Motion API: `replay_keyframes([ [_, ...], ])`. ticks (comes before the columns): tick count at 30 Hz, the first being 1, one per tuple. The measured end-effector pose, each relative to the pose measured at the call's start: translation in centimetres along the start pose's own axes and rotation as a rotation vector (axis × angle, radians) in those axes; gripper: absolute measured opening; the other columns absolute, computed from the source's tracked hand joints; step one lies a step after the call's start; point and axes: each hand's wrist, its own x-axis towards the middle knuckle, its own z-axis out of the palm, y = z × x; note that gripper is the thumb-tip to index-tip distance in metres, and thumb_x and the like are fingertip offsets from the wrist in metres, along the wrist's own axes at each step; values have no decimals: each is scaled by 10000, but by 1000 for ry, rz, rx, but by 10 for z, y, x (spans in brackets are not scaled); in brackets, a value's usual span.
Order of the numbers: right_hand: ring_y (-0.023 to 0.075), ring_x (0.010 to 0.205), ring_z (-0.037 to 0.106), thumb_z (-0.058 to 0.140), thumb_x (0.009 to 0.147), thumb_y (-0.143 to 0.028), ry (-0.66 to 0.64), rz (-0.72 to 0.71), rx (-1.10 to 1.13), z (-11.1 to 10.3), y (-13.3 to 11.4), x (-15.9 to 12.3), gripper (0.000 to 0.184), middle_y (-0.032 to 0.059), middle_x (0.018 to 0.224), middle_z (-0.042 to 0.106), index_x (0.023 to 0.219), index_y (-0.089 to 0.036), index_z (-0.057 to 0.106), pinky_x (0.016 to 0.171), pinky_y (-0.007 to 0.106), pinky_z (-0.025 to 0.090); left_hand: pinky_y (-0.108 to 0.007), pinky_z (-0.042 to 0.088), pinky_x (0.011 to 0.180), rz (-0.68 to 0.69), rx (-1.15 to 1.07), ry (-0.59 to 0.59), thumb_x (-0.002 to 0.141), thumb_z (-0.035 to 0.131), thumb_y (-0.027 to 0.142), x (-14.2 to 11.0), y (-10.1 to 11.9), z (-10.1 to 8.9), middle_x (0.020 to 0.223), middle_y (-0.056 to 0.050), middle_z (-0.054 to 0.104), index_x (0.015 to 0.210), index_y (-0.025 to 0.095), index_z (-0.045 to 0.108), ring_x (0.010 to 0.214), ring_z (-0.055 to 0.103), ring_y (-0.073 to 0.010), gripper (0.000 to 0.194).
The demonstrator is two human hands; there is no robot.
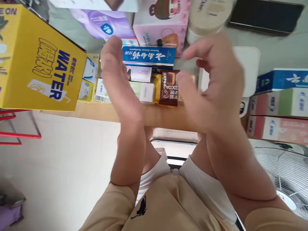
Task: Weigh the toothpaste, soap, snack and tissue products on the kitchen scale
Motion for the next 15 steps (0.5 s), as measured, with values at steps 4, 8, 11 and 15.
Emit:
replay_keyframes([
  [4, 282, 1338, 601, 595, 893, -300, -355, 118, -236, 42, -8, -2, 294, 76, 1277, 710, 1176, -236, 640, 1153, 485, 516, -435, 337, 1330, 30, 98, 93, 1112, 144, 337, 31, -1, -39, 1381, -54, 628, 1066, 187, 621, 1422, 574, -182, 502],
  [8, 377, 1476, 497, 666, 870, -349, -481, 135, -363, 68, -8, -12, 462, 120, 1366, 669, 1308, -219, 601, 1229, 623, 433, -423, 313, 1332, -15, 134, 132, 1121, 146, 374, 49, -5, -62, 1296, -72, 657, 989, 188, 656, 1376, 582, -185, 559],
  [11, 386, 1480, 487, 676, 878, -384, -511, 100, -444, 73, -5, -16, 486, 140, 1345, 675, 1327, -214, 602, 1242, 648, 403, -419, 221, 1366, -96, 199, 143, 1131, 173, 433, 57, -9, -71, 1311, -55, 668, 945, 215, 721, 1446, 519, -194, 619],
  [15, 378, 1460, 510, 664, 893, -410, -512, 100, -457, 72, -1, -14, 469, 152, 1346, 680, 1317, -215, 616, 1214, 645, 422, -466, 313, 1297, -154, 276, 118, 1104, 271, 544, 61, -11, -74, 1256, -86, 702, 943, 206, 772, 1333, 572, -272, 626],
])
